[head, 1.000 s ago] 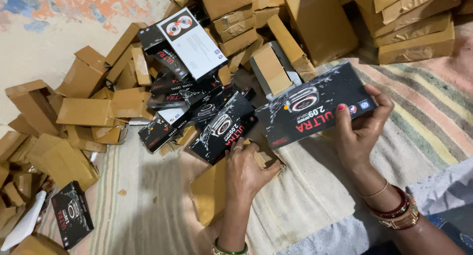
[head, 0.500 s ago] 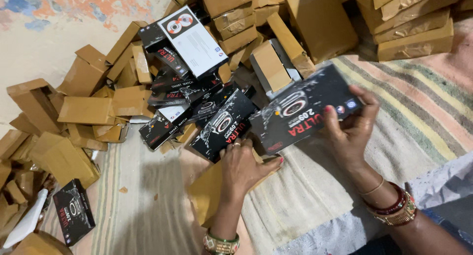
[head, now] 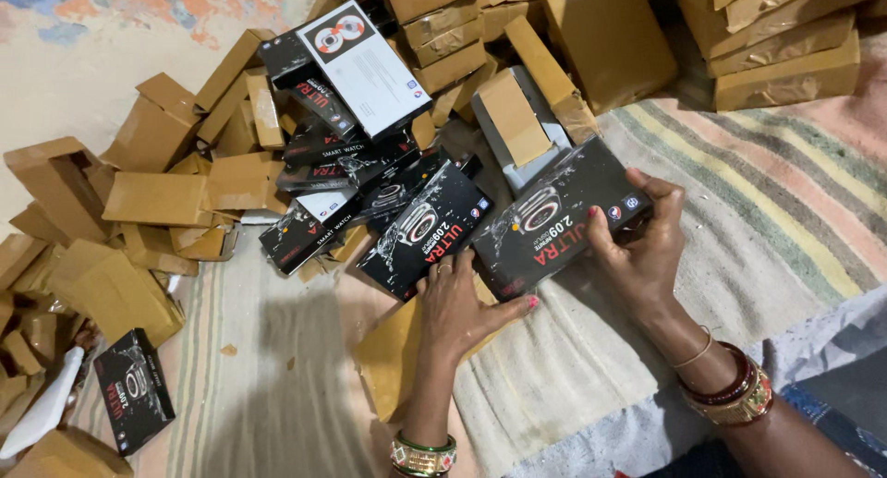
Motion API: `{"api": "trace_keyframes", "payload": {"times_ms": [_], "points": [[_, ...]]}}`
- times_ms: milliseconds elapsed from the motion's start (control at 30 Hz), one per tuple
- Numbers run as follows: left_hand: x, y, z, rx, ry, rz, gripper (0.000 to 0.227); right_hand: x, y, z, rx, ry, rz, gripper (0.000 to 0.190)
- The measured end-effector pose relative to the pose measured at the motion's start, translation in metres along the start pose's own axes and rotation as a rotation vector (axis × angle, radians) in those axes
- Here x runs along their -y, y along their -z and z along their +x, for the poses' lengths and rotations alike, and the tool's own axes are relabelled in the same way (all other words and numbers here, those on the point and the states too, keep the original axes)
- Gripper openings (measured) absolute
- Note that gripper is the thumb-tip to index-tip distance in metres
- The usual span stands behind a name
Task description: The person packs smartwatches into small cardboard boxes. They open a product box, remove the watch and charger, place them inside a shipping box, and seal it with tape. This process is repeated for multiple units.
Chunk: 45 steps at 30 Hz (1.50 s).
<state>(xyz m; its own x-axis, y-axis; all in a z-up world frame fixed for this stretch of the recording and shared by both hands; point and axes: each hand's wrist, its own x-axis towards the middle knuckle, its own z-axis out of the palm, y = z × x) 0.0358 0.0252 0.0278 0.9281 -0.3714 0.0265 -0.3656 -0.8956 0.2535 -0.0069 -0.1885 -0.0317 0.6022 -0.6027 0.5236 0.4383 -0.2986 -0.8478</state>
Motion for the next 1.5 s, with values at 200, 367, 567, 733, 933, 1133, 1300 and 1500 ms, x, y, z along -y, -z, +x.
{"api": "trace_keyframes", "payload": {"times_ms": [200,367,567,733,933,1133,1300,1500], "points": [[0.02,0.018,-0.002,0.265,-0.049,0.029,0.148,-0.007,0.003,-0.002,0.033,-0.068,0.175,0.048],[0.018,0.029,-0.006,0.178,-0.048,-0.02,0.14,-0.012,0.006,-0.004,0.039,-0.028,0.245,0.048],[-0.005,0.055,-0.014,-0.143,-0.22,-0.104,0.133,0.014,0.027,0.013,-0.014,0.07,0.225,0.047],[-0.033,0.062,-0.018,-0.447,-0.464,-0.185,0.129,0.068,0.042,0.025,0.002,0.316,0.19,0.048],[-0.047,0.053,-0.02,-0.65,-0.57,-0.398,0.123,0.126,0.026,0.038,0.211,0.588,0.079,0.047],[-0.038,0.043,-0.031,-0.742,-0.5,-0.526,0.118,0.151,-0.003,0.015,0.289,0.64,-0.239,0.055],[-0.028,0.046,-0.037,-0.788,-0.48,-0.549,0.118,0.164,-0.018,0.002,0.384,0.66,-0.376,0.036],[-0.025,0.049,-0.038,-0.79,-0.469,-0.606,0.116,0.164,-0.023,-0.003,0.42,0.662,-0.403,0.043]]}}
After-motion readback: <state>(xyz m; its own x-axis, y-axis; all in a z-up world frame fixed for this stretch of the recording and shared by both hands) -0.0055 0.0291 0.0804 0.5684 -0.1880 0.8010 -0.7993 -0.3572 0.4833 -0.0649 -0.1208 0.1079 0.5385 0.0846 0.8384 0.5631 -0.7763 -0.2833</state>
